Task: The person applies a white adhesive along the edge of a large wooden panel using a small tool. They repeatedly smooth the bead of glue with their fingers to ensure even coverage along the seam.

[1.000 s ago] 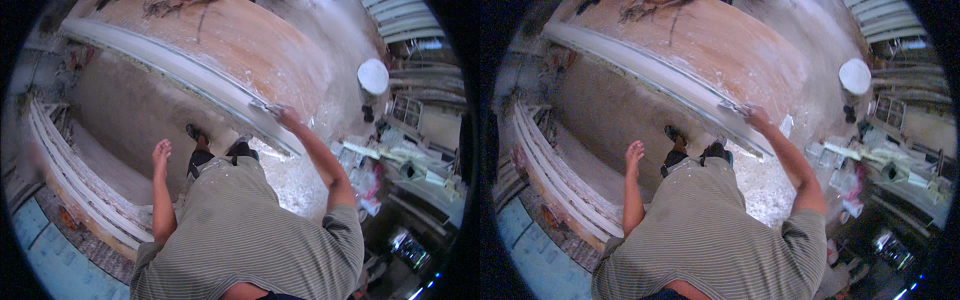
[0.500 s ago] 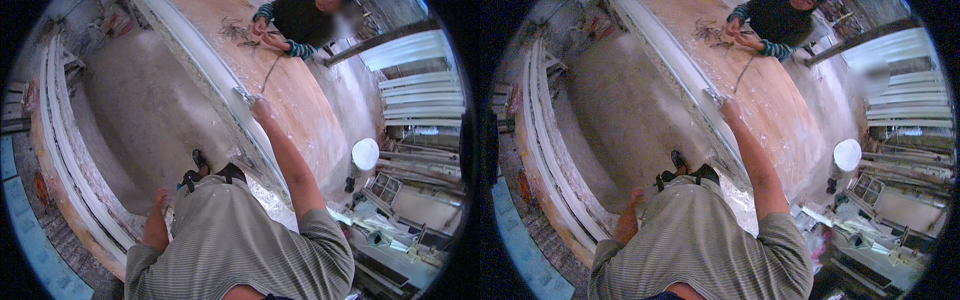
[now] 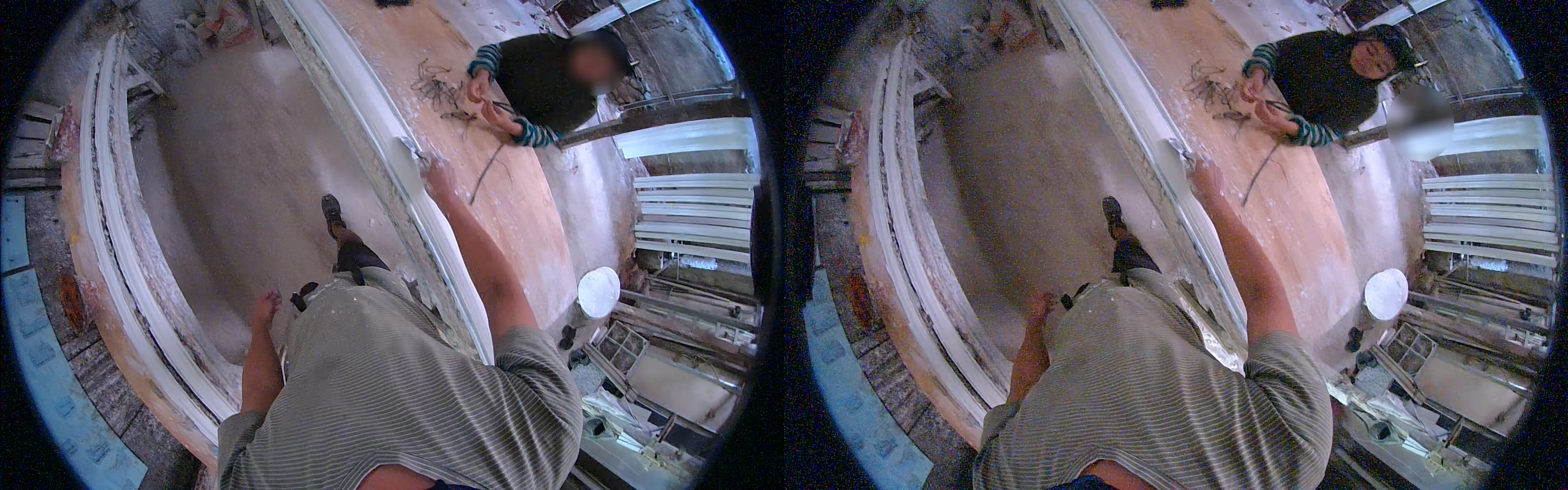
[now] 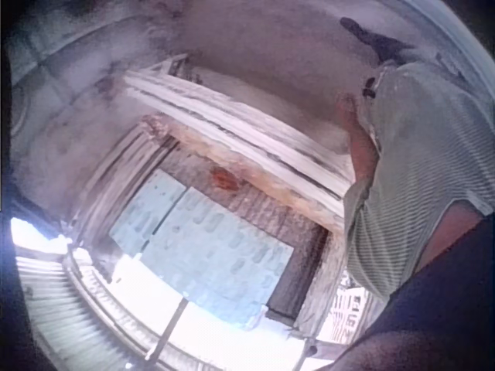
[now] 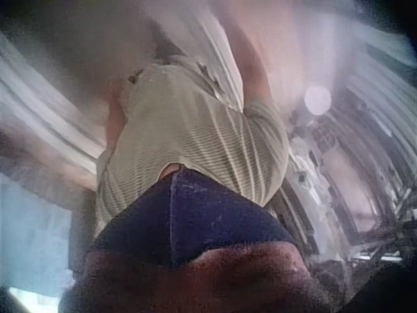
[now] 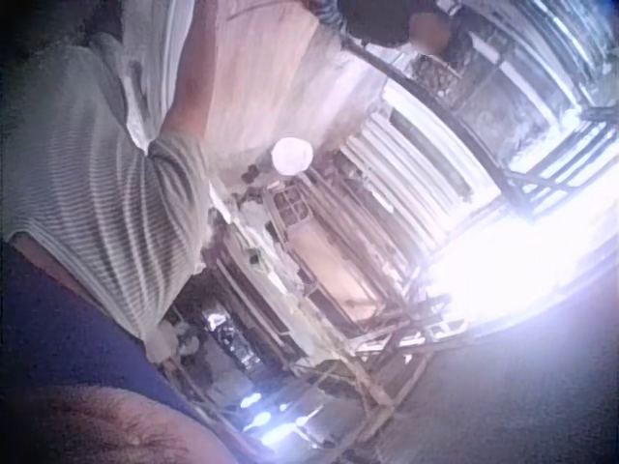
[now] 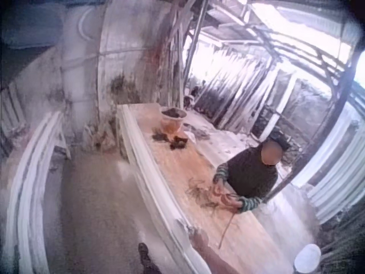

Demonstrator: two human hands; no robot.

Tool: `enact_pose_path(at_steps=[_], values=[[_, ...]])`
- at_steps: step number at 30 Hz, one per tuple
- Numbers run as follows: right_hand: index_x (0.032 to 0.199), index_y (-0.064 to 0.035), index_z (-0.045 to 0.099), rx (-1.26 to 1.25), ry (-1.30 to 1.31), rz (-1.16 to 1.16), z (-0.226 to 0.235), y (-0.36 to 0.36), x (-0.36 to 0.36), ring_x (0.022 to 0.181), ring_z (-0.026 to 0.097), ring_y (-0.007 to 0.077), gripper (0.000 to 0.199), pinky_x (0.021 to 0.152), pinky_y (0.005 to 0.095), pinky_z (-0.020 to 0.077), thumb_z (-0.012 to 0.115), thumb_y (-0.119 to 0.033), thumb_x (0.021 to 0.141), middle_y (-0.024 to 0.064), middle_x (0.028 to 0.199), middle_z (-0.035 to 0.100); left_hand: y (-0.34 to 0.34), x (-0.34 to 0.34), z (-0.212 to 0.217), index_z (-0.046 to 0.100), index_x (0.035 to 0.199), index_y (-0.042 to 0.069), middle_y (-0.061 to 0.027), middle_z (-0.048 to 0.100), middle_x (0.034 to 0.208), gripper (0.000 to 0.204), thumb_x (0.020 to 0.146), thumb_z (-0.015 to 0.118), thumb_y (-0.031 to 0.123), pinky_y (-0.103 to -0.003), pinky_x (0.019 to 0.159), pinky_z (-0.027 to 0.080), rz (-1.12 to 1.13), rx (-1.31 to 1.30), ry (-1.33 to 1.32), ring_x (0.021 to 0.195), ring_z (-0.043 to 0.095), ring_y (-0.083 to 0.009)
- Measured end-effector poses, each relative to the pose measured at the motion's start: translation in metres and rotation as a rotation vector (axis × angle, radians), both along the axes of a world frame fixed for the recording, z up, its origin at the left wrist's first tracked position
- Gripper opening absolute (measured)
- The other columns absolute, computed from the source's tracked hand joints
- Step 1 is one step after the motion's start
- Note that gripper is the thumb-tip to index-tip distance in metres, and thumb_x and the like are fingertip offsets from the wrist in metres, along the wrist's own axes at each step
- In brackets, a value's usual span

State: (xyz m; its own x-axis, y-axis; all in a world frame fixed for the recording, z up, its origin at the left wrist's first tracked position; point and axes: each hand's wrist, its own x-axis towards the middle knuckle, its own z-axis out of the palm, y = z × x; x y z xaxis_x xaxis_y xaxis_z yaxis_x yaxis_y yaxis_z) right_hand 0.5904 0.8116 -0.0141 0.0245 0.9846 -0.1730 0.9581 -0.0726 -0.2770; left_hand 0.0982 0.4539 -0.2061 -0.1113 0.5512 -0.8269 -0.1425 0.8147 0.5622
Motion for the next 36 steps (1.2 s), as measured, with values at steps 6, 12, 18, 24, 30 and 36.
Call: enact_pose_path(at_steps=[6, 12, 18, 24, 30, 36], values=[[0.113, -0.0107, 0.062, 0.075, 0.153, 0.041, -0.012, 0.075, -0.031, 0.097, 0.063, 0.0394, 0.033, 0.081, 0.0511, 0.051, 0.062, -0.027, 0.084, 0.0216, 0.111, 0.063, 0.013, -0.072, -0.068, 0.062, 0.113, 0.01, -0.0084, 0.067, 0.103, 0.038, 0.093, 0.055, 0.042, -0.04, 0.068, 0.05, 0.146, -0.172, 0.118, 0.084, 0.062, -0.0228], [0.11, -0.0123, 0.064, -0.016, 0.058, 0.037, -0.03, 0.185, -0.07, 0.087, 0.065, 0.0385, 0.034, 0.076, 0.0494, 0.0524, 0.066, -0.027, 0.08, 0.018, 0.102, 0.064, 0.14, -0.117, -0.042, 0.063, 0.109, 0.01, -0.0061, 0.066, 0.091, 0.042, 0.094, 0.05, 0.047, -0.04, 0.062, 0.049, 0.314, -0.192, 0.107, 0.074, 0.062, -0.0226], [0.106, -0.0038, 0.066, -0.037, 0.134, 0.094, -0.006, 0.294, -0.126, 0.098, 0.063, 0.0397, 0.036, 0.085, 0.0464, 0.0515, 0.07, -0.018, 0.073, 0.0226, 0.103, 0.066, 0.306, -0.137, -0.036, 0.066, 0.108, 0.007, -0.0047, 0.065, 0.091, 0.036, 0.095, 0.055, 0.04, -0.035, 0.063, 0.049, 0.157, 0.27, 0.177, 0.071, 0.06, -0.0162], [0.102, -0.0025, 0.066, -0.079, 0.13, 0.073, -0.005, 0.409, -0.193, 0.098, 0.064, 0.0395, 0.036, 0.085, 0.0463, 0.0516, 0.071, -0.02, 0.071, 0.0227, 0.101, 0.066, 0.472, -0.155, 0.002, 0.063, 0.119, 0.007, -0.0042, 0.067, 0.099, 0.038, 0.093, 0.062, 0.034, -0.03, 0.066, 0.048, -0.274, 0.215, 0.294, 0.078, 0.061, -0.0143], [0.106, -0.0031, 0.065, 0.03, 0.144, 0.116, -0.021, 0.548, -0.267, 0.092, 0.065, 0.0401, 0.035, 0.083, 0.049, 0.0525, 0.067, -0.027, 0.08, 0.0234, 0.102, 0.066, 0.556, -0.256, -0.085, 0.06, 0.123, 0.01, -0.0041, 0.066, 0.106, 0.042, 0.093, 0.06, 0.039, -0.037, 0.073, 0.048, -0.145, 0.043, 0.134, 0.088, 0.061, -0.0174], [0.103, -0.0022, 0.066, 0.082, 0.131, 0.116, -0.043, 0.682, -0.326, 0.087, 0.066, 0.0414, 0.03, 0.08, 0.0502, 0.0531, 0.063, -0.022, 0.081, 0.025, 0.096, 0.067, 0.637, -0.36, -0.074, 0.06, 0.118, 0.011, -0.0067, 0.065, 0.111, 0.045, 0.092, 0.057, 0.048, -0.042, 0.08, 0.048, 0.093, -0.051, 0.052, 0.095, 0.061, -0.0241]])
